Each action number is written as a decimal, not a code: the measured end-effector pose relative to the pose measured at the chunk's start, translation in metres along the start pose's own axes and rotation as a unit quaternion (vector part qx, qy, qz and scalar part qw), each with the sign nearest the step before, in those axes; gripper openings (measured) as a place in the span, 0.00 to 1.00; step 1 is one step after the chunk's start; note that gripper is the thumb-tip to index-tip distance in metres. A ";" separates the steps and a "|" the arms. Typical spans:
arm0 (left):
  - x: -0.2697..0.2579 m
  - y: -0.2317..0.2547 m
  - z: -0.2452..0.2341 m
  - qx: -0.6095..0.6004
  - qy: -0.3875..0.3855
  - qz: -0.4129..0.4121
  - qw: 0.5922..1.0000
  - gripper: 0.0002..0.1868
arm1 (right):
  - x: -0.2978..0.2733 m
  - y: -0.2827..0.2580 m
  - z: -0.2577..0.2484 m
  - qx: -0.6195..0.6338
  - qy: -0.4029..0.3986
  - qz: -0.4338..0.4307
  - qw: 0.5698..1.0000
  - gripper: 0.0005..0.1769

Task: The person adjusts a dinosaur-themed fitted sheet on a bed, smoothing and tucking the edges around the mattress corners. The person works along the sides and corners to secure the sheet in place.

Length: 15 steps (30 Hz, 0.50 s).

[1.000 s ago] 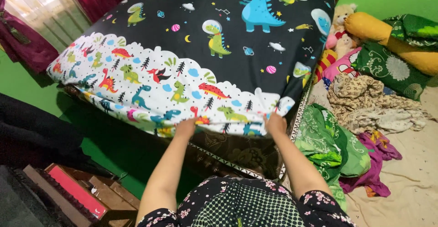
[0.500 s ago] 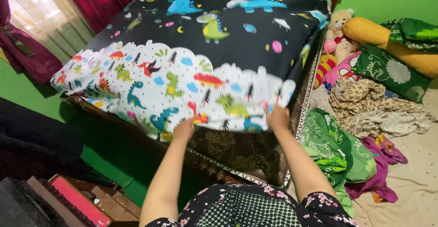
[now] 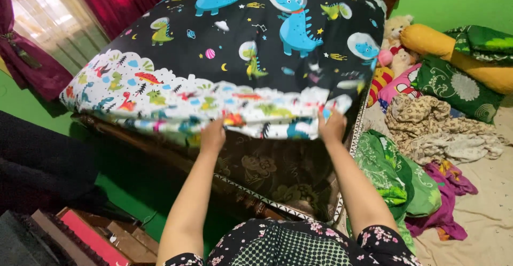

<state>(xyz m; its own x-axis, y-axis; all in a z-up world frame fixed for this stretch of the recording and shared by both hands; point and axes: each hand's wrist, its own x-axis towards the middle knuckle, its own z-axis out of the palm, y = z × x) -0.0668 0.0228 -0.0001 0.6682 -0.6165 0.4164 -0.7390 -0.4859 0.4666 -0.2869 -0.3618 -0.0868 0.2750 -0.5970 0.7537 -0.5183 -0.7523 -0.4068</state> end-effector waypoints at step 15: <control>-0.081 -0.113 0.167 0.083 -0.277 -0.109 0.951 0.22 | -0.157 0.077 0.040 -0.140 -0.460 0.213 0.851 0.35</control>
<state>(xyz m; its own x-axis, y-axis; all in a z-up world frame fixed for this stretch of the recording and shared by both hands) -0.0518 0.0243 -0.2166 0.6929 -0.6998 -0.1733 -0.6222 -0.7019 0.3467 -0.3376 -0.3366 -0.2572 0.4638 -0.8615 -0.2064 -0.8670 -0.3936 -0.3055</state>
